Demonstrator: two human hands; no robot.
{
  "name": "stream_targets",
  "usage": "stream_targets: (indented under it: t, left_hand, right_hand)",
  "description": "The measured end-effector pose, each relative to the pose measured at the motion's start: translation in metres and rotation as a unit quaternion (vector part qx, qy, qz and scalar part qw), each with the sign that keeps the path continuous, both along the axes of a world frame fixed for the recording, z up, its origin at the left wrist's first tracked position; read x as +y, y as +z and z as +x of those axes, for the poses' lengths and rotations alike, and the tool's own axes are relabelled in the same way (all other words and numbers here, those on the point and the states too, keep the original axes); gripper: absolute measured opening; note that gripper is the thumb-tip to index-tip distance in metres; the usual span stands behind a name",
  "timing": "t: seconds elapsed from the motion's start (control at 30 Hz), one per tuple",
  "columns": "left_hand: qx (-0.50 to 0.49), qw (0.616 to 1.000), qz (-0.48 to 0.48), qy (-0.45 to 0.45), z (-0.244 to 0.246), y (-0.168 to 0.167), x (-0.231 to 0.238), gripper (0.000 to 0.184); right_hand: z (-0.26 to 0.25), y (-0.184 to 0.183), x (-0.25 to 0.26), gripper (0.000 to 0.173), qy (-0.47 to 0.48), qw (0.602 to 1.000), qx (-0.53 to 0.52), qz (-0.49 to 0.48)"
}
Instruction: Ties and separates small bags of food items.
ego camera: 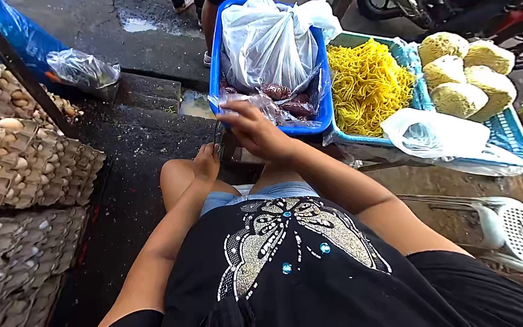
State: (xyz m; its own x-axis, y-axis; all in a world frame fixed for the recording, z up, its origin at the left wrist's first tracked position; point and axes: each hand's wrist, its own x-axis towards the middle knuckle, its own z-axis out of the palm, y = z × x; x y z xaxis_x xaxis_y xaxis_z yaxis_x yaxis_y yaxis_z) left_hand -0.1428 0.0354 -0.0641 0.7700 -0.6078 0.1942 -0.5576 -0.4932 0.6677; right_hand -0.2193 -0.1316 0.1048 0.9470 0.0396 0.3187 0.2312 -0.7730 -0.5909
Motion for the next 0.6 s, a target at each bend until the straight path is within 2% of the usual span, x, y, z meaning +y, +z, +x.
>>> stream_targets:
  t: [0.13, 0.27, 0.4, 0.5, 0.6]
  left_hand:
    - [-0.005, 1.000, 0.006, -0.005, 0.006, -0.001, 0.003, 0.033]
    - [-0.018, 1.000, -0.010, 0.004, 0.005, 0.001, 0.011, 0.031]
    - [-0.009, 1.000, 0.030, -0.001, 0.006, 0.012, 0.013, 0.033]
    - [0.034, 0.992, 0.109, -0.044, 0.008, 0.022, 0.006, 0.044]
    - [0.134, 0.976, 0.154, -0.069, 0.014, 0.030, 0.000, 0.045]
  right_hand:
    - [0.039, -0.014, -0.012, 0.033, -0.085, 0.996, 0.015, 0.000]
    - [0.037, -0.023, -0.016, 0.030, -0.097, 0.995, -0.011, -0.001]
    - [0.034, -0.028, -0.016, 0.027, -0.081, 0.996, -0.029, 0.007]
    - [0.034, -0.030, -0.017, 0.025, -0.068, 0.997, -0.040, 0.004]
    - [0.033, -0.031, -0.013, 0.022, -0.077, 0.995, -0.055, -0.028]
